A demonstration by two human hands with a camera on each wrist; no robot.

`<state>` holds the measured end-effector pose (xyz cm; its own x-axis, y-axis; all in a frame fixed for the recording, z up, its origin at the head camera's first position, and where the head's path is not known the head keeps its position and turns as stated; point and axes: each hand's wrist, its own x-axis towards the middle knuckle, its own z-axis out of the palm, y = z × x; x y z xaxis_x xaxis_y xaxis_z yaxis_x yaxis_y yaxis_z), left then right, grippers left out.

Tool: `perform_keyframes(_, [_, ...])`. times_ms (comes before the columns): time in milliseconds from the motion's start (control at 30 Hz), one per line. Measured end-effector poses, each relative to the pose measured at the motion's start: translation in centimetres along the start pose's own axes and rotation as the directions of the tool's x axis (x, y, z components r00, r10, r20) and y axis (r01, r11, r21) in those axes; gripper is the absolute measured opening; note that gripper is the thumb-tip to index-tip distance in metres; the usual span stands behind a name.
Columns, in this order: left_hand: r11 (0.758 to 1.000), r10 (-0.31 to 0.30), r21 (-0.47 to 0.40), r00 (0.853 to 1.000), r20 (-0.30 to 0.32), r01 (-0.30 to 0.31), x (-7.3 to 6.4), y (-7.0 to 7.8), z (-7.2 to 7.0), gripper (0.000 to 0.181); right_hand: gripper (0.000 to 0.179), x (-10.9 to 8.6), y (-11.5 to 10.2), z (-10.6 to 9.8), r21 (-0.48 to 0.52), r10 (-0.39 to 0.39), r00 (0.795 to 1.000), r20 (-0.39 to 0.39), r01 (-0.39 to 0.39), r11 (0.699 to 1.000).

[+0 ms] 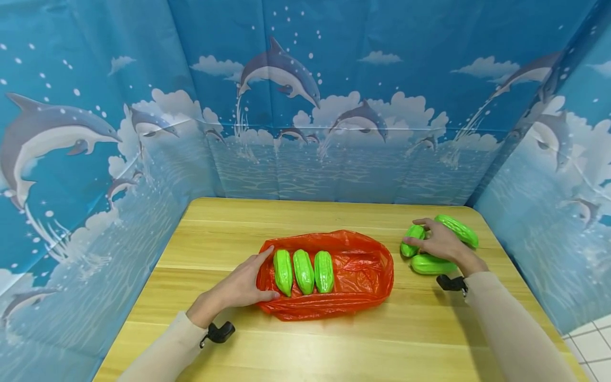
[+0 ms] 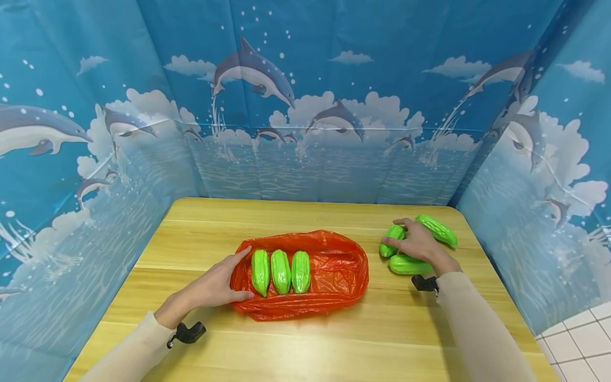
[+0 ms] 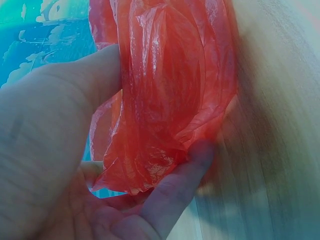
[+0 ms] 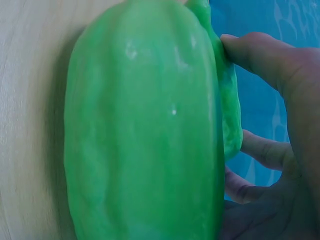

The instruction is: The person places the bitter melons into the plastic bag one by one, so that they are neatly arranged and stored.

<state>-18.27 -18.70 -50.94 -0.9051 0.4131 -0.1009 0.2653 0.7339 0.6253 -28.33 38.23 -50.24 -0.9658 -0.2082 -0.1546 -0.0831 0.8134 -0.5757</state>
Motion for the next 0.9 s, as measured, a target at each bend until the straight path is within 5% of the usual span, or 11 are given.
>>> perform_keyframes(900, [1.0, -0.01, 0.012, 1.0, 0.002, 0.01, -0.22, 0.46, -0.05, 0.12, 0.099, 0.01, 0.23, 0.18, 0.01, 0.002, 1.0, -0.019, -0.002, 1.0])
